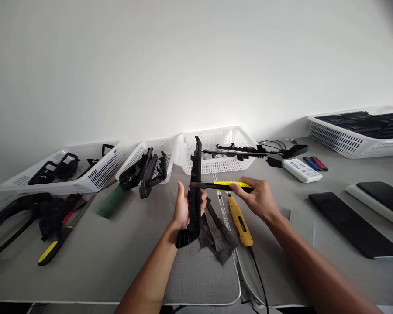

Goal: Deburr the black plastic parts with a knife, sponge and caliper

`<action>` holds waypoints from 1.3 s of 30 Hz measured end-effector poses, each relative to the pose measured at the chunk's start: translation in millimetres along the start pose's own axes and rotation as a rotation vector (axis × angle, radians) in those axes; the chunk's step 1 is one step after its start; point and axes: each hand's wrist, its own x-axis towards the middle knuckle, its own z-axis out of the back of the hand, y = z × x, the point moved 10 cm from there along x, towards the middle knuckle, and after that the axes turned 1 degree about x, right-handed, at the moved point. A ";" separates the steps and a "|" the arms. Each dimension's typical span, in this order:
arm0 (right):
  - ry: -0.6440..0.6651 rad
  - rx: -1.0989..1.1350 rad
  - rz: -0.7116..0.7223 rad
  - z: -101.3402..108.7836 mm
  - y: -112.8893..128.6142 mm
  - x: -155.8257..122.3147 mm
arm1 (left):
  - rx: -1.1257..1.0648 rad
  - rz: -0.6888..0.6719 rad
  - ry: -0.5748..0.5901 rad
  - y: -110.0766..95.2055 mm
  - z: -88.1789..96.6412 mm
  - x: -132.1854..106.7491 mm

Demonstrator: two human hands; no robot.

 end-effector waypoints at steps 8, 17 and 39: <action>-0.001 -0.007 -0.022 4.5 -4.8 1.8 | -0.015 -0.028 -0.015 -3.7 -1.7 -2.3; 0.051 -0.038 -0.037 6.9 -13.0 5.0 | -0.024 -0.079 -0.068 -8.7 6.0 -1.5; -0.125 -0.033 -0.114 25.5 -25.0 6.5 | 0.086 -0.035 -0.054 -0.9 0.5 -1.1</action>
